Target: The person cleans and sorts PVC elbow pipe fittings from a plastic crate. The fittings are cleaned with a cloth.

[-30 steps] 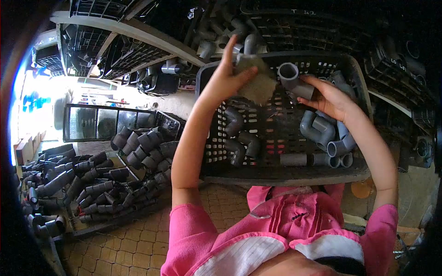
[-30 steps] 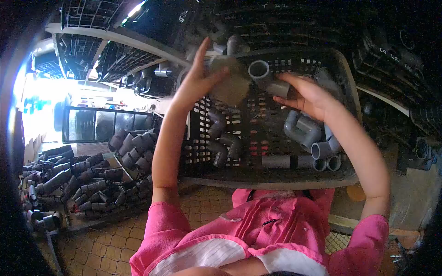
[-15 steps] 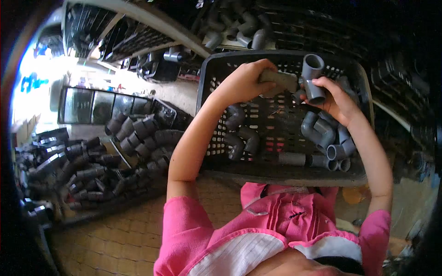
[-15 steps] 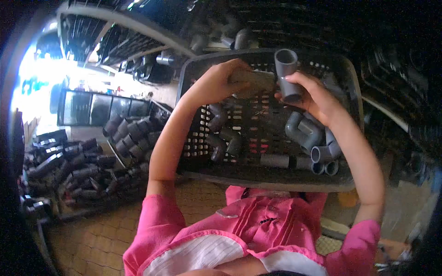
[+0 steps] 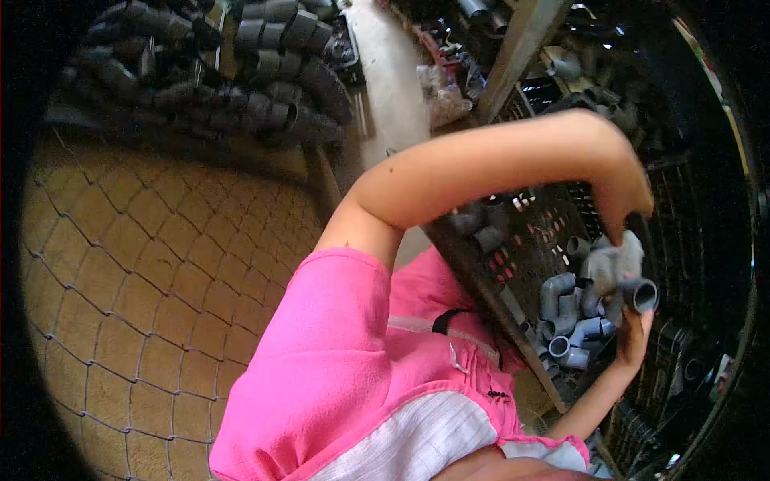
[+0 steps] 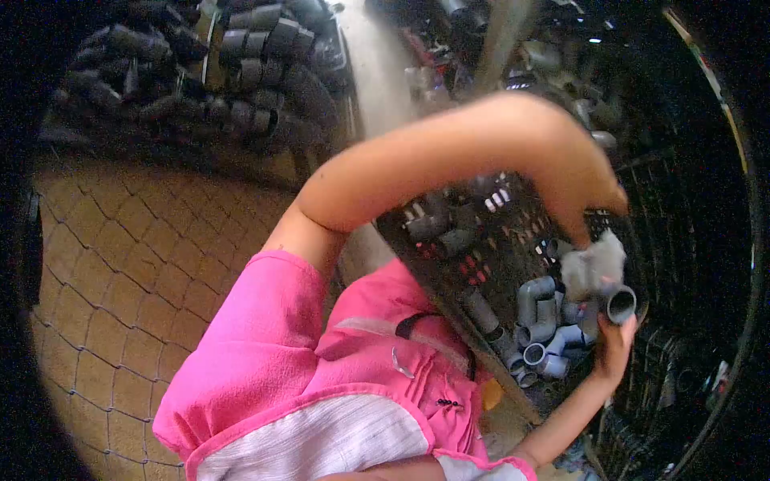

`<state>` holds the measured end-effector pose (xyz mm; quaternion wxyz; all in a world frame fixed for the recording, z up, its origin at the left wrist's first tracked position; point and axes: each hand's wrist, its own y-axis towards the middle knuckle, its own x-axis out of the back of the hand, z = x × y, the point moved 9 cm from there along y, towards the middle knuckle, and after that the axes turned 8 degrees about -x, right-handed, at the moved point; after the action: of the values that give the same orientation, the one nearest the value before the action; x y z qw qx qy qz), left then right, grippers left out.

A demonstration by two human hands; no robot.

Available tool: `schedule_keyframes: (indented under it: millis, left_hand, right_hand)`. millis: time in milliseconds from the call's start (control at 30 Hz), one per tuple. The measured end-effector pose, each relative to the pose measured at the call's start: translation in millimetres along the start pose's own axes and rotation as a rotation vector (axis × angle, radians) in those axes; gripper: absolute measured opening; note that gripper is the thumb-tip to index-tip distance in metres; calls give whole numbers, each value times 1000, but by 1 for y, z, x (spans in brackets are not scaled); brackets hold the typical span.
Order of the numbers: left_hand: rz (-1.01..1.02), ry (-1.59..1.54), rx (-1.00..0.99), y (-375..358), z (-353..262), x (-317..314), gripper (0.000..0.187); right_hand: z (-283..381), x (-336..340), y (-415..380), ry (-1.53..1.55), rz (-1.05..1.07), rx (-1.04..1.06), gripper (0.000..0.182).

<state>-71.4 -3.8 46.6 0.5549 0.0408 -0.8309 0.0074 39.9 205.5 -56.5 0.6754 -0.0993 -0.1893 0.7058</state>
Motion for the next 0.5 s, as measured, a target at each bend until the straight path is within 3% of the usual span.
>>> schedule_keyframes:
  millis: [33,67,167,233,300,367,433,500]
  left_hand:
    - [-70,-34,94,-30,-3,23,66]
    - [-287,-44,59,-47,10,34,60]
    - [-710,-356,220,-141,34,40,54]
    - [-995,-557,238,-187,60,17,61]
    - [-1117,-656,417,-212,63,-22,58]
    - [-1000,-836,502,-201,58,-60,79]
    - [-905,-1000,499,-177,65,-85,89]
    - [-860,-912,559,-170,71,-90,92]
  right_hand:
    - [9,16,-11,-163,-116,93,56]
    - [1,44,-27,-184,-249,69,54]
    - [-33,118,-88,-81,-578,6,49]
    - [-55,131,-110,0,-609,-50,51]
    - [-63,116,-121,71,-575,-40,52]
    - [-92,128,-122,278,-586,-21,57]
    - [-90,117,-120,489,-768,44,57]
    - [-90,122,-111,493,-697,157,55]
